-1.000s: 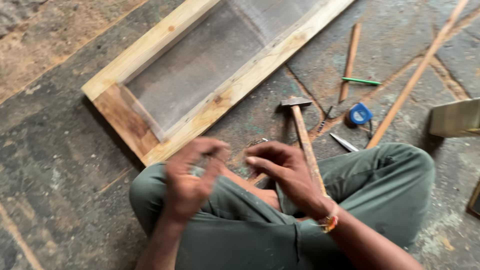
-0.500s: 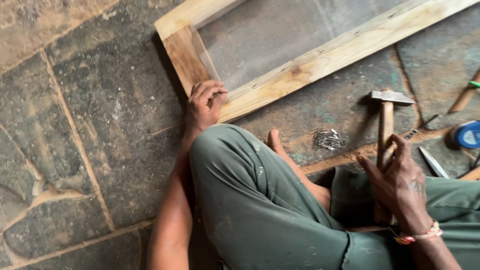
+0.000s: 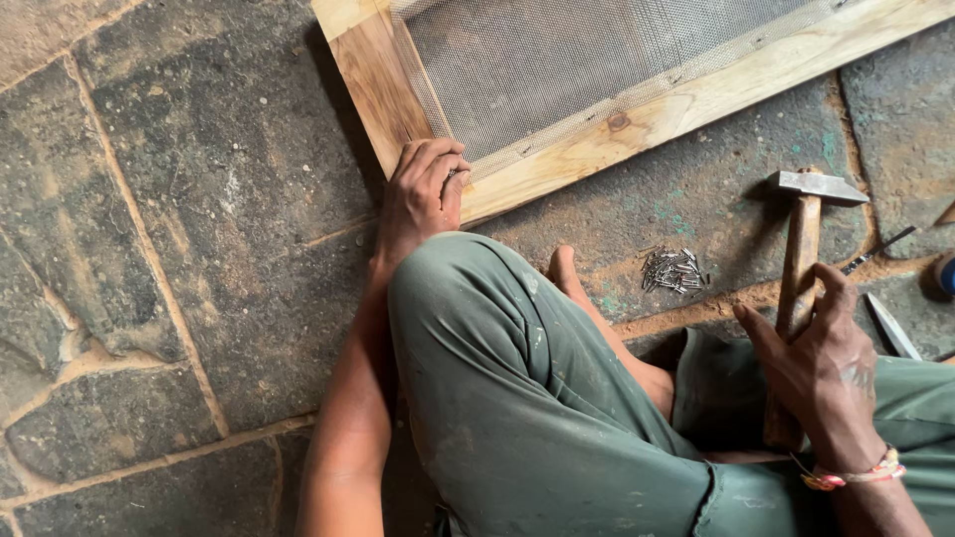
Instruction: The person sits on the floor and uses a hammer to drive nails into a wooden frame, securing a metal mesh screen to it. The person repeatedly picks up nails and hammers them along the edges of the frame.
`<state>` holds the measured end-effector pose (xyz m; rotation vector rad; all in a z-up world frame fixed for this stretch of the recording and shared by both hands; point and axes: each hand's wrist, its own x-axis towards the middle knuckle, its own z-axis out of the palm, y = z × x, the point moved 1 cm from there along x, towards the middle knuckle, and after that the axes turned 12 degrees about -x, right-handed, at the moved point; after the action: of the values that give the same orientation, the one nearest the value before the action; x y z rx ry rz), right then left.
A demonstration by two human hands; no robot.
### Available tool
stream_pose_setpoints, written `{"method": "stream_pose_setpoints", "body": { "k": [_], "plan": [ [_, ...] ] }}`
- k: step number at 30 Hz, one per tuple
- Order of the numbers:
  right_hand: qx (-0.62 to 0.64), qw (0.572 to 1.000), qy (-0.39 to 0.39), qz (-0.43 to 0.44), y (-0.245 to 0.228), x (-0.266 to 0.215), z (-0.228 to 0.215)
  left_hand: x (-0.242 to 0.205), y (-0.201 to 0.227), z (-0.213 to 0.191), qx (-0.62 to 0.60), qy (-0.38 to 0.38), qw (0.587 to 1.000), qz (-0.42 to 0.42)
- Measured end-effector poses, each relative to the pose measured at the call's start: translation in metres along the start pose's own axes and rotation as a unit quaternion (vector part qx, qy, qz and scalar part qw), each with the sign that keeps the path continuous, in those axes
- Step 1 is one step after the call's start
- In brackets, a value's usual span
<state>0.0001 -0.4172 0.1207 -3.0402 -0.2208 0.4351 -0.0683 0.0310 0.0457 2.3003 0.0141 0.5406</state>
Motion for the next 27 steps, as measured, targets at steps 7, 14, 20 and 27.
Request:
{"method": "stream_pose_setpoints", "body": {
  "k": [7, 14, 20, 27],
  "plan": [
    [0.004, 1.0, 0.009, -0.008, -0.001, -0.001, -0.001, 0.001, -0.013, 0.002, 0.037, -0.041, 0.998, 0.011],
    [0.007, 0.999, 0.021, -0.025, -0.001, -0.002, -0.001, 0.003, -0.008, -0.006, 0.011, -0.045, 0.999, 0.011],
    [0.005, 1.0, 0.015, -0.017, -0.001, 0.0, 0.0, 0.002, -0.002, -0.005, 0.036, -0.059, 0.998, 0.009],
    [0.003, 1.0, 0.005, -0.002, 0.006, 0.0, 0.006, -0.001, -0.003, 0.0, 0.061, -0.054, 0.996, 0.023]
  ]
}}
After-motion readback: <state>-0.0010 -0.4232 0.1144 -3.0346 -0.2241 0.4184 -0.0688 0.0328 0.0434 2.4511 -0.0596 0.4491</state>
